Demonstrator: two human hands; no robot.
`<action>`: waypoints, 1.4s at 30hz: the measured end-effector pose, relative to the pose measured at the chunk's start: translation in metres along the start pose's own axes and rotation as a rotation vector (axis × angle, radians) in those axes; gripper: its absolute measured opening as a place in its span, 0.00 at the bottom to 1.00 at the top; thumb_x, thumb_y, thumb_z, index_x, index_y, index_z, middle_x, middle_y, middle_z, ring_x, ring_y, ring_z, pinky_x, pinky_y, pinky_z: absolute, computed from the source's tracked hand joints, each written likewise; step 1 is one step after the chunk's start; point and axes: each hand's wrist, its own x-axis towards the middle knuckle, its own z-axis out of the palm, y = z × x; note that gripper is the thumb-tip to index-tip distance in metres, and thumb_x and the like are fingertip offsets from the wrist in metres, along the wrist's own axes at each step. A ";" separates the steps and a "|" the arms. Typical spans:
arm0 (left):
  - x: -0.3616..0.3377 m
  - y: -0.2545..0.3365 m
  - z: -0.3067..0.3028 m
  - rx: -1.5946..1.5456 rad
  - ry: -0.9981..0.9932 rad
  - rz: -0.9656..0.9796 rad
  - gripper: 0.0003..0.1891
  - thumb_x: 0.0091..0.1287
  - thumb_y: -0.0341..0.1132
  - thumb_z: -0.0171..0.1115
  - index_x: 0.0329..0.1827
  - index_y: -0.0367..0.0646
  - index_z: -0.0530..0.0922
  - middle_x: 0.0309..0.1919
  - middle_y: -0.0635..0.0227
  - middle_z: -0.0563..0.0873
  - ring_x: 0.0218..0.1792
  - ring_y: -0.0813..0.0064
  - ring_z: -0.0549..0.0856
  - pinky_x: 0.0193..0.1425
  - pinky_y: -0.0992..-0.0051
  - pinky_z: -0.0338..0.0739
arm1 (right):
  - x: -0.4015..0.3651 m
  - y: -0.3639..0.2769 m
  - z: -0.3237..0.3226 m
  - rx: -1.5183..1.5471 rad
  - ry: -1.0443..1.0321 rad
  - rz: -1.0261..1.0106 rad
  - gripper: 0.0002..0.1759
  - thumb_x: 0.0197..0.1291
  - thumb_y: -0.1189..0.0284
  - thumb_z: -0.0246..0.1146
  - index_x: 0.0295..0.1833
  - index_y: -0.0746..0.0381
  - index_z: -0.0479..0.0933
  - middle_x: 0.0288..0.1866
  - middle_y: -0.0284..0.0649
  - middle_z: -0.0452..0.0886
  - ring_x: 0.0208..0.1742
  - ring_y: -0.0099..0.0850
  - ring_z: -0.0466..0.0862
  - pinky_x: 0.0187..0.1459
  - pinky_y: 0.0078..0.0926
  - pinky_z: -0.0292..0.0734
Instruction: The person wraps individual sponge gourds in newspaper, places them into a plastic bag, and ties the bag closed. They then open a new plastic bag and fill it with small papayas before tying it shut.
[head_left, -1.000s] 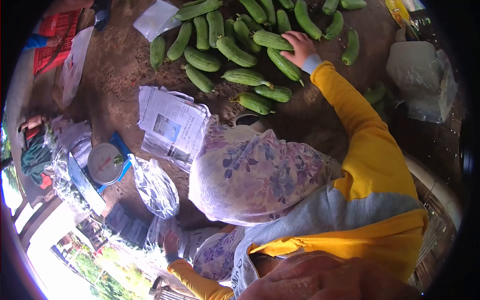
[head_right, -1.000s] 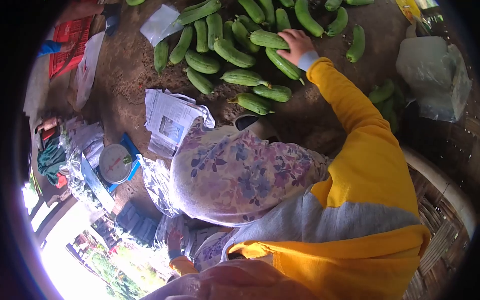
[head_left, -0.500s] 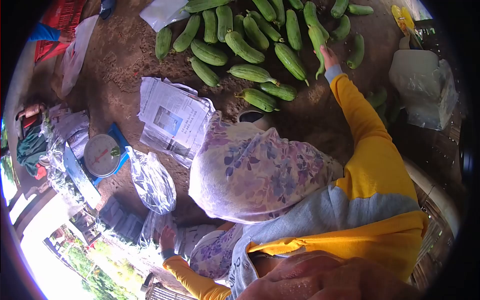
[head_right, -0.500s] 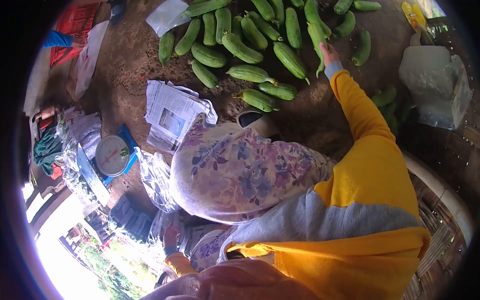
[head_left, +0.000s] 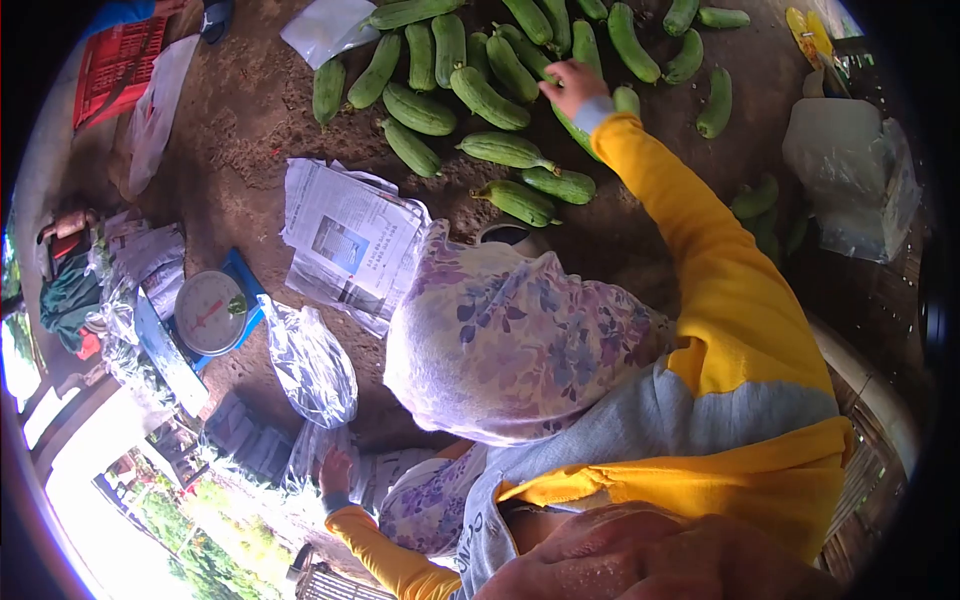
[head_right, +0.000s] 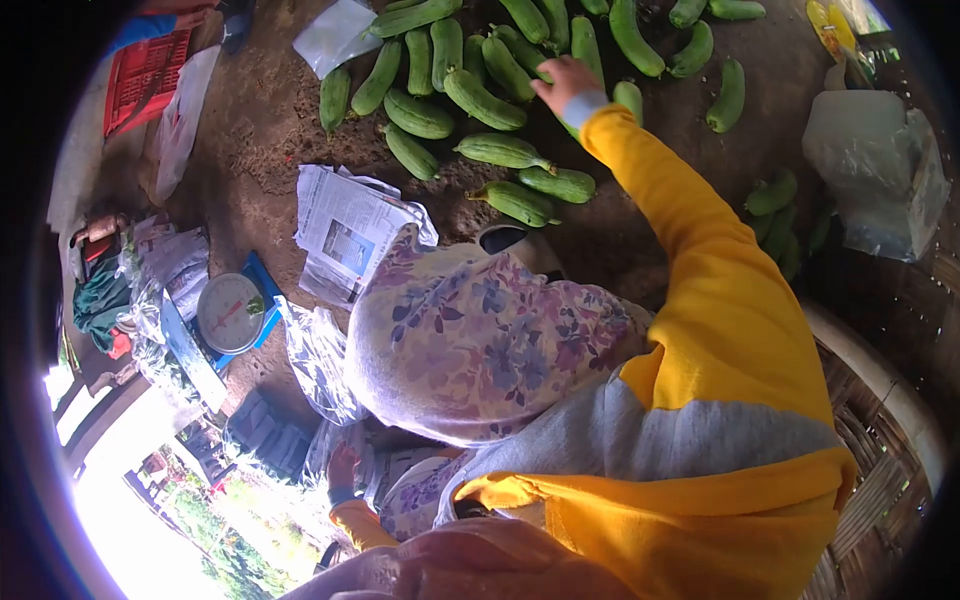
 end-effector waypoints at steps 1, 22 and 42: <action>-0.002 0.000 -0.001 0.023 0.011 0.001 0.28 0.59 0.31 0.57 0.64 0.38 0.62 0.49 0.57 0.79 0.42 0.73 0.80 0.48 0.76 0.76 | 0.007 -0.014 0.011 -0.069 -0.032 0.036 0.19 0.50 0.62 0.65 0.47 0.56 0.73 0.49 0.40 0.75 0.48 0.41 0.77 0.48 0.37 0.73; 0.008 0.014 -0.008 0.735 0.115 0.440 0.23 0.59 0.38 0.59 0.57 0.43 0.70 0.48 0.65 0.81 0.47 0.71 0.81 0.51 0.73 0.75 | -0.002 -0.064 0.071 -0.052 -0.040 -0.115 0.35 0.41 0.53 0.68 0.52 0.61 0.68 0.47 0.47 0.76 0.48 0.44 0.75 0.50 0.39 0.70; 0.018 -0.028 -0.014 0.985 0.245 0.807 0.10 0.60 0.39 0.60 0.41 0.47 0.80 0.47 0.67 0.82 0.46 0.73 0.82 0.48 0.73 0.77 | -0.011 -0.102 0.033 0.219 0.054 -0.439 0.24 0.45 0.69 0.67 0.51 0.55 0.72 0.53 0.39 0.71 0.53 0.41 0.71 0.54 0.35 0.69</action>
